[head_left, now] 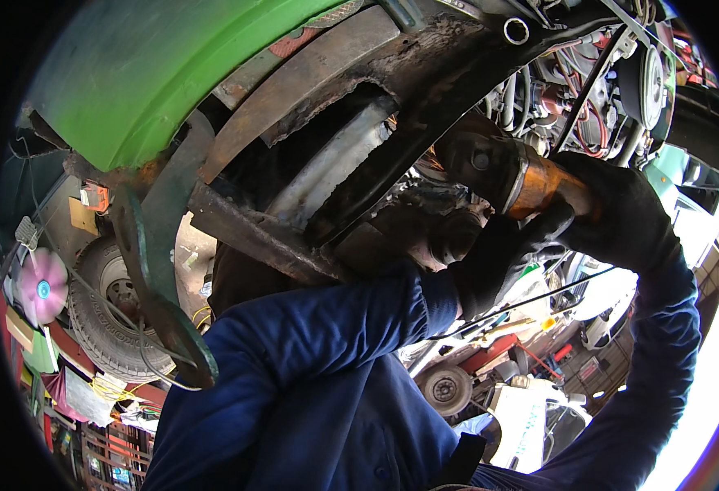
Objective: The person uses an angle grinder to grind a section of the front frame of a green car. They switch grinding discs during the process and continue grinding the same area.
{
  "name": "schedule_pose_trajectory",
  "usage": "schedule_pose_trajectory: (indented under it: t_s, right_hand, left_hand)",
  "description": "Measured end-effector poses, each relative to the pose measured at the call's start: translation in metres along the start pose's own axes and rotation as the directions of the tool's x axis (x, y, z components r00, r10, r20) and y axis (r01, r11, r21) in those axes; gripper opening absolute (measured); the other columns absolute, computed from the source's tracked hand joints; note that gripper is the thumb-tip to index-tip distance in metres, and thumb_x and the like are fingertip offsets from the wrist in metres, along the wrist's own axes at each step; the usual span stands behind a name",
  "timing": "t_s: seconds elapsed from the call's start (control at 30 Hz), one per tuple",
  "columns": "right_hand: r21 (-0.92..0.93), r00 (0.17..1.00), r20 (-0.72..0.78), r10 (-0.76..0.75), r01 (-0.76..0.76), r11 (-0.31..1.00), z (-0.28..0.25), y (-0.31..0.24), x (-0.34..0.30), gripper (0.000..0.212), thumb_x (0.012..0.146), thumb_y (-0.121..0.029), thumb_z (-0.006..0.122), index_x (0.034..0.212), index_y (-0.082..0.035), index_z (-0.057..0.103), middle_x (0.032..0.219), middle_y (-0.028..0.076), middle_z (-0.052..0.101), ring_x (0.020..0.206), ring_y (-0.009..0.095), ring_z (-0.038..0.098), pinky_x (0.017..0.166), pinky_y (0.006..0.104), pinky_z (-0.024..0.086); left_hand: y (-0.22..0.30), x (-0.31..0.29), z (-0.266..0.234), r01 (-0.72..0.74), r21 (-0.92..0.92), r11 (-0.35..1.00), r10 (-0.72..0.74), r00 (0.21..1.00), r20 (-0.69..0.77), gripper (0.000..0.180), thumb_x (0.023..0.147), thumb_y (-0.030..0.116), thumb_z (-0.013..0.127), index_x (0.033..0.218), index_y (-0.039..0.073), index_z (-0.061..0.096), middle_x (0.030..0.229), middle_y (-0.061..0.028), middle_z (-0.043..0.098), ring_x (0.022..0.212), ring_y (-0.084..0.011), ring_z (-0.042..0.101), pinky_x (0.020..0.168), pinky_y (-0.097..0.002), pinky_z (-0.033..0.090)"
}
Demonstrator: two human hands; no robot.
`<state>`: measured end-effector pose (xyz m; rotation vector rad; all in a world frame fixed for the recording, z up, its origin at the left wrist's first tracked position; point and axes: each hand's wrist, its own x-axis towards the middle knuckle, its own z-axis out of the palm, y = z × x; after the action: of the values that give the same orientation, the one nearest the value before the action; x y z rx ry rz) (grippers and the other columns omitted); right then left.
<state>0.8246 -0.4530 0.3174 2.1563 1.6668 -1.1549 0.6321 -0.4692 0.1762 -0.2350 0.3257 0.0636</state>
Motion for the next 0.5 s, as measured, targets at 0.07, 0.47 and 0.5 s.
schedule_pose_trajectory:
  t_s: [0.07, 0.47, 0.5]
  right_hand:
    - [-0.02, 1.0, 0.004, -0.005, 0.005, 1.0, 0.001, 0.001, 0.002, 0.081, 0.075, -0.028, 0.097, 0.146, -0.003, 0.068, 0.112, 0.021, 0.081, 0.092, 0.042, 0.081, 0.084, 0.0477, 0.065]
    - [-0.003, 0.995, -0.031, -0.098, 0.098, 0.995, 0.006, 0.008, 0.009, 0.08, 0.078, -0.032, 0.098, 0.146, -0.001, 0.068, 0.108, 0.021, 0.081, 0.091, 0.04, 0.082, 0.085, 0.0466, 0.066]
    - [0.0, 0.995, -0.029, -0.096, 0.096, 0.995, 0.006, 0.008, 0.009, 0.08, 0.078, -0.032, 0.098, 0.146, -0.001, 0.068, 0.108, 0.021, 0.081, 0.091, 0.04, 0.082, 0.085, 0.0466, 0.067]
  left_hand:
    - [0.004, 0.001, 0.0, -0.003, 0.032, 0.999, 0.002, 1.0, 0.021, 0.071, 0.109, 0.043, 0.078, 0.16, 0.001, 0.052, 0.15, -0.0129, 0.067, 0.139, -0.0239, 0.068, 0.118, -0.0421, 0.057]
    - [0.002, -0.002, -0.01, 0.057, -0.013, 0.998, -0.056, 0.997, 0.047, 0.067, 0.114, 0.042, 0.069, 0.165, 0.003, 0.048, 0.155, -0.0151, 0.064, 0.147, -0.0251, 0.06, 0.13, -0.0423, 0.045]
    - [0.003, -0.003, -0.01, 0.06, -0.007, 0.998, -0.059, 0.997, 0.048, 0.067, 0.115, 0.042, 0.068, 0.165, 0.003, 0.048, 0.156, -0.0154, 0.063, 0.149, -0.0248, 0.06, 0.13, -0.0423, 0.044]
